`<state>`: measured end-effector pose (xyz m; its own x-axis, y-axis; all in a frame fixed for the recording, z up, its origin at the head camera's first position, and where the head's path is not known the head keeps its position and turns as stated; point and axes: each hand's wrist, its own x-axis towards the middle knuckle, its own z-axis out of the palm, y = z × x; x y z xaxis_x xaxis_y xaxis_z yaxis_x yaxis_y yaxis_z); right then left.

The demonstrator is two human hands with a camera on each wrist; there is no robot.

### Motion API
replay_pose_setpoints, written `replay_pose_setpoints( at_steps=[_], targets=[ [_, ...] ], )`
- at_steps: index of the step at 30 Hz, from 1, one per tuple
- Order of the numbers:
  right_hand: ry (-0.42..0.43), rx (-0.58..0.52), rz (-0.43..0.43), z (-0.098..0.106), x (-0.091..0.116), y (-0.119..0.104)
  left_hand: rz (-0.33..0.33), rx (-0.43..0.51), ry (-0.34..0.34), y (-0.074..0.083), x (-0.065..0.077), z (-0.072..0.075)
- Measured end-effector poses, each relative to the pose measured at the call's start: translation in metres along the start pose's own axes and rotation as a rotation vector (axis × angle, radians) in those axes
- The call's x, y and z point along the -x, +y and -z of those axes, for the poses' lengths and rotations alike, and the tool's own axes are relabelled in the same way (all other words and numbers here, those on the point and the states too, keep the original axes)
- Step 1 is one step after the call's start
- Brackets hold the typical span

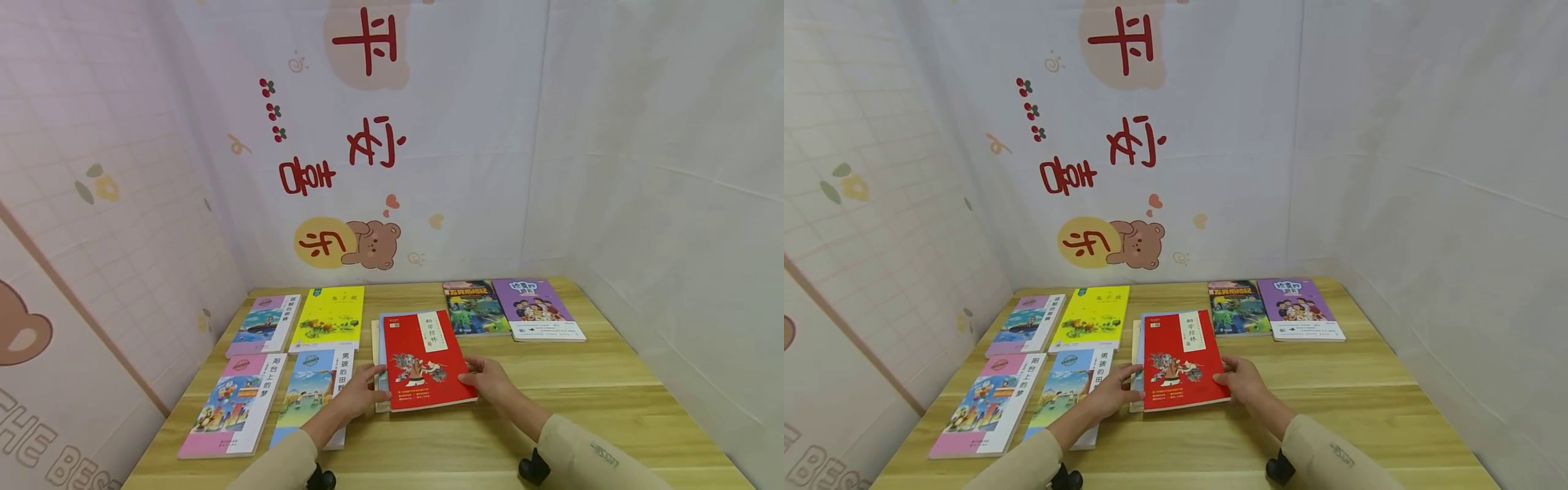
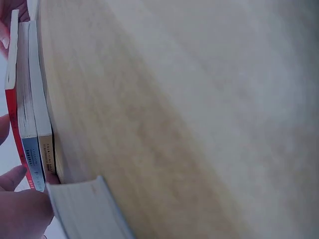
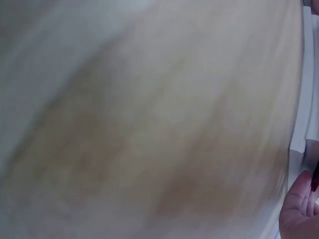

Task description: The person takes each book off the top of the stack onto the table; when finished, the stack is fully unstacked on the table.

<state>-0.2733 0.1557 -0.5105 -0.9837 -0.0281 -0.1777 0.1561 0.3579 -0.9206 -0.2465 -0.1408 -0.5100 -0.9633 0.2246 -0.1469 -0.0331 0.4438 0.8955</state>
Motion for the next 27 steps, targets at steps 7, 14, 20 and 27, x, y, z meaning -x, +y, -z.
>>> replay_pose_setpoints(
  at_steps=[7, 14, 20, 27],
  targets=[
    [-0.025, -0.026, -0.034, 0.003, -0.003, -0.003, -0.074, -0.112, -0.003, 0.003, 0.001, 0.008],
    [-0.055, -0.059, -0.060, 0.007, 0.000, -0.002, -0.067, -0.127, -0.033, 0.001, 0.001, 0.013],
    [-0.066, -0.115, -0.080, 0.010, 0.004, -0.002, -0.081, -0.120, -0.051, -0.002, 0.002, 0.012],
    [-0.080, -0.211, -0.074, 0.015, 0.007, 0.000, -0.097, -0.125, -0.064, -0.002, 0.003, 0.013]
  ],
)
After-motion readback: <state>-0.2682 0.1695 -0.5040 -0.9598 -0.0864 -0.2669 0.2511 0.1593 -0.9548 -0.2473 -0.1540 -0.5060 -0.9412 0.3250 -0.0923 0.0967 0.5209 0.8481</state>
